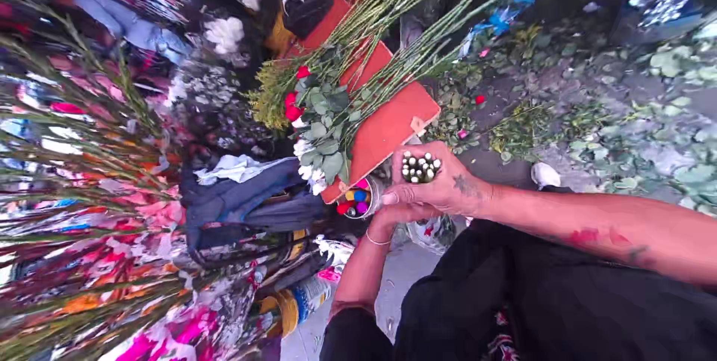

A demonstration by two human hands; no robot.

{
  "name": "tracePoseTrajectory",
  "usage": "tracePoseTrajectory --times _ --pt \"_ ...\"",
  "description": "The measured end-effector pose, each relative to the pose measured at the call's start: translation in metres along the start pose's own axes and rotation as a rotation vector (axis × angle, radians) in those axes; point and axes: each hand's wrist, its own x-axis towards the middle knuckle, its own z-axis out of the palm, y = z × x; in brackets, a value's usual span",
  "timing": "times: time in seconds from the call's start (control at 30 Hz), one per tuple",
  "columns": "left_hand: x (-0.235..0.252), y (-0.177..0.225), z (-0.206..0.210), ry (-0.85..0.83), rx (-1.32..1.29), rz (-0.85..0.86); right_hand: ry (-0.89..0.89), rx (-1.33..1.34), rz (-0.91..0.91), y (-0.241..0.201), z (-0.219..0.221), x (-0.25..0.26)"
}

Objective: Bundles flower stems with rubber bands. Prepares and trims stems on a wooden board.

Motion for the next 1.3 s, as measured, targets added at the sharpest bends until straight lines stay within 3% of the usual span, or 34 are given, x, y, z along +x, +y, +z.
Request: tracePoseTrajectory --times 0.2,0.33,0.47,0.63,0.77,0.97,1.07,1.17,1.3 --pt "0.1 0.018 0.119 -0.229 0.104 -0.125 0.192 -0.16 -0.215 -0.088 -0.114 -0.052" --pt "0.198 0.011 0.236 -0.464 0.155 0.03 0.294 -0.071 -0.273 -0.165 -0.227 -0.1" --pt "0.299 -0.001 0.341 -0.587 0.215 -0.13 0.437 -0.103 -0.098 -0.233 -0.356 -0.153" --pt "0.404 -0.003 0.426 -0.51 0.36 -0.242 0.801 -0.305 0.266 -0.263 -0.461 -0.199" --pt "0.503 0.008 0.472 -0.418 0.561 -0.275 0.633 -0.609 0.579 -0.29 -0.544 -0.191" --pt "0.677 -0.005 0.522 -0.371 0.935 -0.307 0.257 -1.106 0.613 -0.322 -0.688 -0.162" --pt "0.754 -0.002 0.55 -0.385 1.114 -0.304 0.157 -1.247 0.828 -0.34 -0.766 -0.19" --pt "0.812 0.006 0.572 -0.377 1.158 -0.286 0.218 -1.278 1.077 -0.374 -0.836 -0.23" --pt "0.871 0.019 0.604 -0.355 1.182 -0.265 0.392 -1.331 1.052 -0.443 -0.902 -0.253"
